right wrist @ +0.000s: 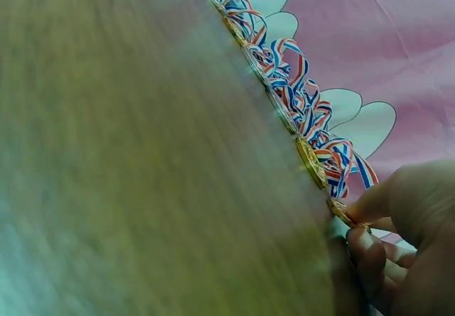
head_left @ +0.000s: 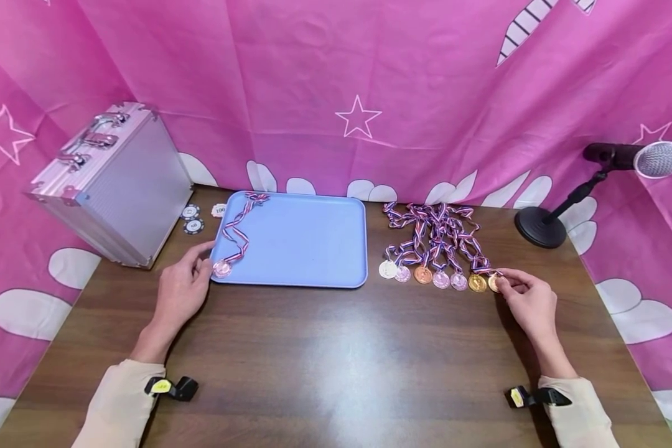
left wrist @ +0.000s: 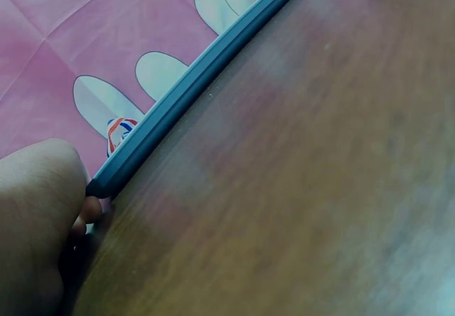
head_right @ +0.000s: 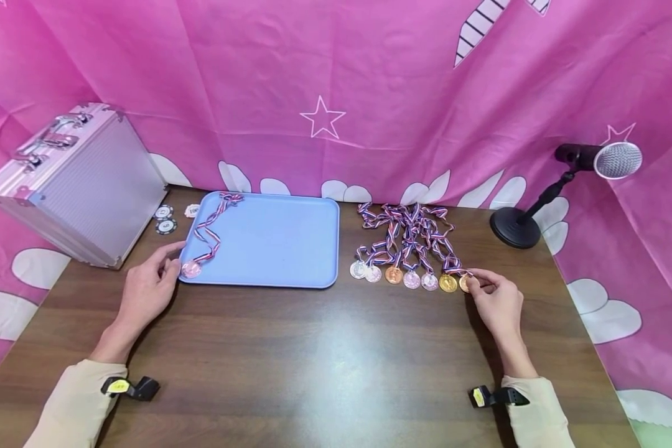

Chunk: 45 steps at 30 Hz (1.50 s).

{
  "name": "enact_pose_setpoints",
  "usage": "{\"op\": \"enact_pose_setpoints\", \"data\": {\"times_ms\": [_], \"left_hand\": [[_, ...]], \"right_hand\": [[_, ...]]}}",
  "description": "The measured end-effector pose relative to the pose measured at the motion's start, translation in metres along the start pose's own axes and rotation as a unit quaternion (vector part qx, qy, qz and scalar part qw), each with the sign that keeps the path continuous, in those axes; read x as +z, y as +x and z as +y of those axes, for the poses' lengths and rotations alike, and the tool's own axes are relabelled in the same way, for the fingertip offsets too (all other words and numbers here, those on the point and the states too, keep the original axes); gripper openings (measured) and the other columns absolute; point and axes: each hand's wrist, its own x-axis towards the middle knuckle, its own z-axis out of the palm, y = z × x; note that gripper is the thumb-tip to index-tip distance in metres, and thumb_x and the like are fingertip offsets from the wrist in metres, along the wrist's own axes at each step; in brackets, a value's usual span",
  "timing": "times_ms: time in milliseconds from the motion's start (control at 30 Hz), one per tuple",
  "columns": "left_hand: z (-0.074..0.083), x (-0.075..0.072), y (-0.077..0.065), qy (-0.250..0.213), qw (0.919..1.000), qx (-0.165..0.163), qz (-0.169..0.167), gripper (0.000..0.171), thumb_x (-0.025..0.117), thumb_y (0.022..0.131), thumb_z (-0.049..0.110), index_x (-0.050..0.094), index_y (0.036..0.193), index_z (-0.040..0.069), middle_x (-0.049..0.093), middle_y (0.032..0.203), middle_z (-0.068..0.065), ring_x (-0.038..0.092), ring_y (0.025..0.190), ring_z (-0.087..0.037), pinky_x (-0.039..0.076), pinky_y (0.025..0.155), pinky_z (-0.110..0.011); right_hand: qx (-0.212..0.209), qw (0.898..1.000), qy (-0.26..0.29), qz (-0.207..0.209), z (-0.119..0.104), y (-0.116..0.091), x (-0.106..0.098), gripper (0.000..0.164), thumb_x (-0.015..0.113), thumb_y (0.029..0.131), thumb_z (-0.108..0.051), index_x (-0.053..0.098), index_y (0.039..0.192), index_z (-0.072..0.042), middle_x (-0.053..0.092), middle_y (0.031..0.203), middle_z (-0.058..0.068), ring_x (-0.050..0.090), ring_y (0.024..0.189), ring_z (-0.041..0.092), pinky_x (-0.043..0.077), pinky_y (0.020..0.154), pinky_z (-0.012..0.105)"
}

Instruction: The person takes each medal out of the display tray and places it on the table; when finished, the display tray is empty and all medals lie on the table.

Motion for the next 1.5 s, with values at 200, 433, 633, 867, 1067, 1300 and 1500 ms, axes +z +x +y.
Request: {"op": "enact_pose_setpoints", "data": {"times_ms": [200, 433, 633, 867, 1067, 1300, 1500], "left_hand": [[0.001, 0.000, 0.001, -0.002, 1.0000, 0.006, 0.004, 0.040, 0.056, 0.111, 0.011, 0.069, 0.149, 0.007, 0.057, 0.076, -0.005, 0.048, 0.061, -0.017, 0.036, 0.057, -0.034], [0.001, -0.001, 0.001, -0.003, 0.9999, 0.013, 0.009, 0.039, 0.057, 0.110, 0.009, 0.069, 0.147, 0.006, 0.057, 0.075, -0.005, 0.048, 0.061, -0.020, 0.036, 0.057, -0.035], [0.000, 0.000, -0.001, -0.002, 1.0000, 0.006, 0.006, 0.040, 0.057, 0.111, 0.009, 0.069, 0.148, 0.006, 0.057, 0.076, -0.006, 0.049, 0.062, -0.021, 0.036, 0.058, -0.035], [0.001, -0.001, -0.002, 0.000, 1.0000, -0.006, -0.006, 0.041, 0.055, 0.112, 0.012, 0.067, 0.151, 0.007, 0.057, 0.077, -0.006, 0.049, 0.063, -0.020, 0.036, 0.058, -0.035], [0.000, 0.000, 0.000, -0.002, 1.0000, 0.008, 0.004, 0.040, 0.056, 0.111, 0.010, 0.068, 0.149, 0.006, 0.056, 0.076, -0.006, 0.048, 0.062, -0.020, 0.036, 0.057, -0.035], [0.000, 0.000, 0.000, -0.005, 0.9999, 0.011, 0.003, 0.039, 0.057, 0.111, 0.010, 0.068, 0.148, 0.005, 0.056, 0.076, -0.006, 0.048, 0.061, -0.020, 0.035, 0.057, -0.035], [-0.002, 0.001, -0.001, -0.006, 0.9998, 0.016, 0.009, 0.038, 0.058, 0.111, 0.009, 0.069, 0.147, 0.005, 0.056, 0.075, -0.006, 0.048, 0.062, -0.020, 0.036, 0.057, -0.035]], "right_hand": [[-0.057, 0.997, -0.035, 0.035, -0.001, -0.001, 0.009, 0.020, 0.088, 0.094, -0.015, 0.087, 0.110, -0.004, 0.077, 0.083, 0.015, 0.053, 0.077, -0.009, 0.038, 0.071, 0.025], [-0.053, 0.997, -0.040, 0.040, -0.001, -0.001, 0.012, 0.022, 0.088, 0.093, -0.017, 0.086, 0.111, -0.005, 0.077, 0.088, 0.014, 0.050, 0.075, -0.013, 0.038, 0.071, 0.021], [-0.031, 0.999, -0.021, 0.037, -0.001, -0.005, 0.009, 0.025, 0.090, 0.093, -0.017, 0.086, 0.114, -0.005, 0.075, 0.089, 0.011, 0.050, 0.071, -0.015, 0.037, 0.070, 0.016], [-0.044, 0.998, -0.002, 0.054, -0.008, -0.014, 0.004, 0.024, 0.091, 0.091, -0.013, 0.086, 0.114, -0.006, 0.073, 0.088, 0.006, 0.052, 0.067, -0.014, 0.036, 0.066, 0.013], [-0.075, 0.994, 0.038, 0.069, -0.032, -0.025, 0.009, 0.024, 0.090, 0.091, -0.006, 0.085, 0.114, -0.004, 0.072, 0.094, 0.014, 0.053, 0.072, -0.012, 0.039, 0.066, 0.008], [-0.103, 0.990, 0.089, 0.037, -0.066, -0.036, 0.031, 0.020, 0.087, 0.093, -0.001, 0.085, 0.113, -0.003, 0.071, 0.092, 0.013, 0.057, 0.074, -0.006, 0.043, 0.065, 0.010], [-0.120, 0.984, 0.132, -0.009, -0.096, -0.044, 0.059, 0.018, 0.086, 0.094, -0.001, 0.085, 0.111, -0.002, 0.073, 0.088, 0.011, 0.061, 0.076, 0.001, 0.046, 0.067, 0.014]]}}
